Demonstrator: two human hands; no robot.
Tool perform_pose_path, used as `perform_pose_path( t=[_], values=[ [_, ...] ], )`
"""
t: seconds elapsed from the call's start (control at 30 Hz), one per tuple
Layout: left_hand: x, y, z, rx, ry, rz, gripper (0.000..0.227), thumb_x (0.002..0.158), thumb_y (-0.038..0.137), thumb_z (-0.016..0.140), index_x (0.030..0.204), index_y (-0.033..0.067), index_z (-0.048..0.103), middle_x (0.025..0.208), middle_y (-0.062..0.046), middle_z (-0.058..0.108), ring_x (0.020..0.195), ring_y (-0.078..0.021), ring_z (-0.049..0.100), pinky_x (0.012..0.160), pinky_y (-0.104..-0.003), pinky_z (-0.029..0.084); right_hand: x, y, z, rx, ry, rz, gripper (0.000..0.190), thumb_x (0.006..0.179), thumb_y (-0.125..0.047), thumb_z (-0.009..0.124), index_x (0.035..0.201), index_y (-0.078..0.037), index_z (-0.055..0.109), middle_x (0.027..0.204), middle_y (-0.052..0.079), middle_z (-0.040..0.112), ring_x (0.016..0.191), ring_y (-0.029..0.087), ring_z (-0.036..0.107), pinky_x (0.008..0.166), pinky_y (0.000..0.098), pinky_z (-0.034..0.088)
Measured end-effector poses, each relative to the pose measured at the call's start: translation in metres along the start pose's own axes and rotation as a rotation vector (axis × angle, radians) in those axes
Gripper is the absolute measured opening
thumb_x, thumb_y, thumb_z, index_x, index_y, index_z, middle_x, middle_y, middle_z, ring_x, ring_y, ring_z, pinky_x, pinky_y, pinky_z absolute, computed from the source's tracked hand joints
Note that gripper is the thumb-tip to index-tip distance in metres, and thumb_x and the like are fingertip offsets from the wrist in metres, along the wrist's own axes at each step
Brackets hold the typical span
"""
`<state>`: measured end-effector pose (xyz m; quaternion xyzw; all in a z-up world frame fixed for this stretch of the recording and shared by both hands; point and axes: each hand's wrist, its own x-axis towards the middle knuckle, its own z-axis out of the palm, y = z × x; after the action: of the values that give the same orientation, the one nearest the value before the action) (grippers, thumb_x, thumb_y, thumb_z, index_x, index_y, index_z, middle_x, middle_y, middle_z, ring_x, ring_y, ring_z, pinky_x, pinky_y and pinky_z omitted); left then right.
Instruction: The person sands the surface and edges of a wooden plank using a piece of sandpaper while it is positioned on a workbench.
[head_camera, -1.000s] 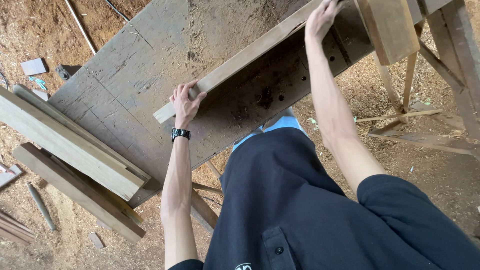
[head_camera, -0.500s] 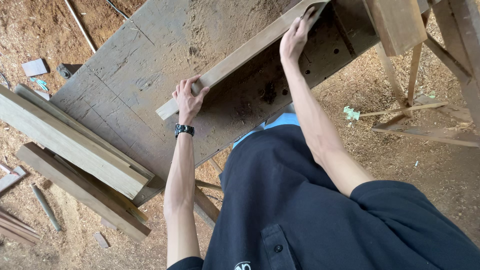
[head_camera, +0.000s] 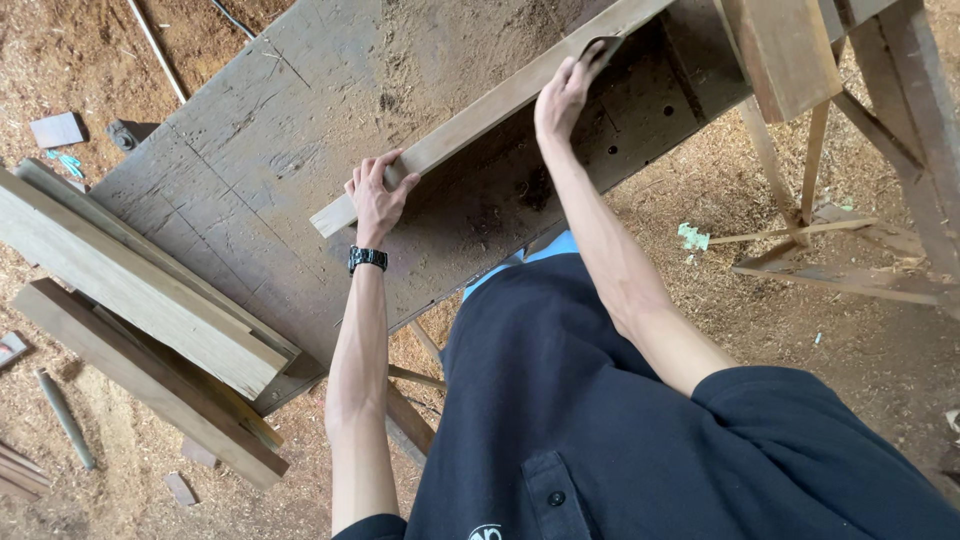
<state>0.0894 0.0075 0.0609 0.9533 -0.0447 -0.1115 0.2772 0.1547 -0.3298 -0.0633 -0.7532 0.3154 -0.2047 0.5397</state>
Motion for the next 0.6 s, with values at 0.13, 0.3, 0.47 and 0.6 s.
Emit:
perform_pose_path(
  t=[0.13,0.3,0.47,0.6],
  values=[
    [0.001,0.0,-0.001,-0.006,-0.019,-0.022,0.059,0.09,0.058,0.076,0.138,0.0254,0.065,0.126,-0.006,0.061,0.121,-0.024,0.05,0.107,-0.043,0.028,0.05,-0.004,-0.019,0.09,0.047,0.173,0.062,0.109,-0.043,0.02,0.163,-0.021,-0.002,0.171,0.02,-0.014,0.145,0.044,0.041,0.1,0.0473,0.058],
    [0.001,0.001,-0.001,-0.011,-0.022,-0.041,0.059,0.089,0.058,0.076,0.136,0.0248,0.066,0.126,-0.005,0.061,0.123,-0.024,0.05,0.108,-0.044,0.027,0.125,0.021,-0.052,0.016,0.098,0.162,0.061,0.109,-0.042,0.02,0.163,-0.018,0.002,0.172,0.021,-0.013,0.146,0.043,0.042,0.105,0.0478,0.056],
    [0.001,0.001,-0.002,-0.007,-0.035,-0.063,0.058,0.088,0.057,0.077,0.135,0.0243,0.066,0.126,-0.005,0.061,0.122,-0.0241,0.051,0.107,-0.044,0.027,0.161,0.031,-0.076,0.019,0.088,0.14,0.059,0.112,-0.04,0.02,0.165,-0.016,0.008,0.172,0.023,-0.013,0.15,0.042,0.036,0.117,0.05,0.047],
    [0.002,0.001,-0.001,0.009,-0.023,-0.046,0.058,0.088,0.058,0.077,0.134,0.0234,0.066,0.127,-0.006,0.061,0.122,-0.025,0.051,0.107,-0.044,0.027,0.122,0.015,-0.064,0.096,0.034,0.102,0.057,0.114,-0.038,0.02,0.166,-0.015,0.012,0.173,0.024,-0.012,0.154,0.042,0.032,0.126,0.0518,0.039]
  ],
)
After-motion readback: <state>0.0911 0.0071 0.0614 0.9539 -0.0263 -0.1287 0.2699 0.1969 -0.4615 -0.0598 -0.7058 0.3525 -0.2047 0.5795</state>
